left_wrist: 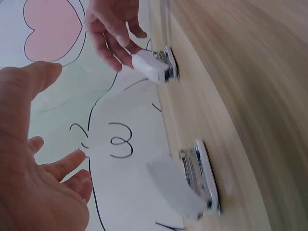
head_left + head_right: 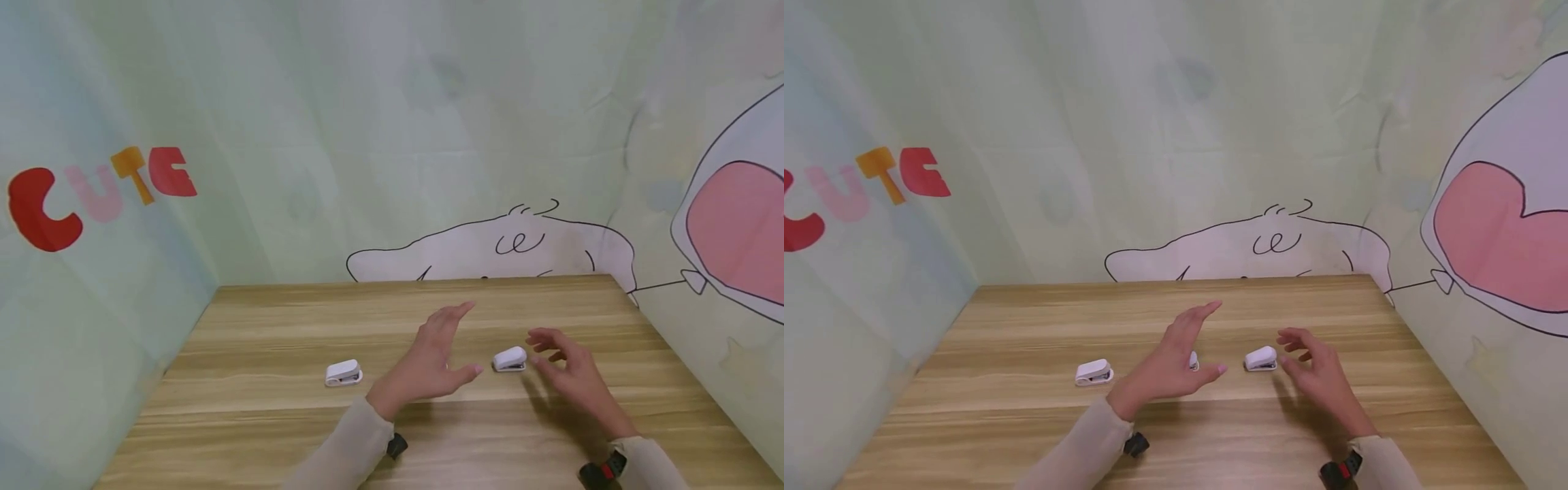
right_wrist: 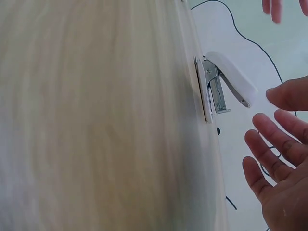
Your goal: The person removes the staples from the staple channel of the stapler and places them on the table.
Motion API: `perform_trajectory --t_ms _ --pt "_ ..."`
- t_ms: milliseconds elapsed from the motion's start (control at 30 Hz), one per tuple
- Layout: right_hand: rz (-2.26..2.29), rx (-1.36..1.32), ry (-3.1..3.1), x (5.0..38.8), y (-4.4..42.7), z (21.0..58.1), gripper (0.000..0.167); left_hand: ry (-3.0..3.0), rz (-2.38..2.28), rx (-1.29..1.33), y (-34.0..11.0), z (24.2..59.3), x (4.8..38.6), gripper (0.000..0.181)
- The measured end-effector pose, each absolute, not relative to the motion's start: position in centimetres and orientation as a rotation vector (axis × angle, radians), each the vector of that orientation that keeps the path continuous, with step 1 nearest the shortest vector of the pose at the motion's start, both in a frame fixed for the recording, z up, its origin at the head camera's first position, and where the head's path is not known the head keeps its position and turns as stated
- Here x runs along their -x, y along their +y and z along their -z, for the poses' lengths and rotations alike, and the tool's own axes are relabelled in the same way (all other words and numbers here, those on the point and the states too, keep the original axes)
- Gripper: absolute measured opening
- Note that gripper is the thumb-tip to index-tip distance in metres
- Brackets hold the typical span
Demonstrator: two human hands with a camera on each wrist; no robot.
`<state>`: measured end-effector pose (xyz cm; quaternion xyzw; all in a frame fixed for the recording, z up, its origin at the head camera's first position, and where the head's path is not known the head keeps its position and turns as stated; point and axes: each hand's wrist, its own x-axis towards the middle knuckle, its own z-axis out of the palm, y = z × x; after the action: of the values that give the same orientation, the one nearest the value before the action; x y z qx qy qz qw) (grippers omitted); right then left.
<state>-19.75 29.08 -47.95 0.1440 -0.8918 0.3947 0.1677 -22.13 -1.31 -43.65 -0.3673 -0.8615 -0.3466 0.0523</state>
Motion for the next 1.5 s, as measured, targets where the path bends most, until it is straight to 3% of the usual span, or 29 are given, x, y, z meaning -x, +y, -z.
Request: perform_trajectory --t_ms 667,1500 --pt "-1.379 -0.232 -2.636 20.1 29.2 48.9 0.038 -2.763 1.147 1.116 5.2 43.9 22.4 0.093" --pt "-1.576 -0.197 -2.479 20.7 27.9 50.6 0.046 -2.740 1.177 1.045 9.3 46.7 24.1 0.077"
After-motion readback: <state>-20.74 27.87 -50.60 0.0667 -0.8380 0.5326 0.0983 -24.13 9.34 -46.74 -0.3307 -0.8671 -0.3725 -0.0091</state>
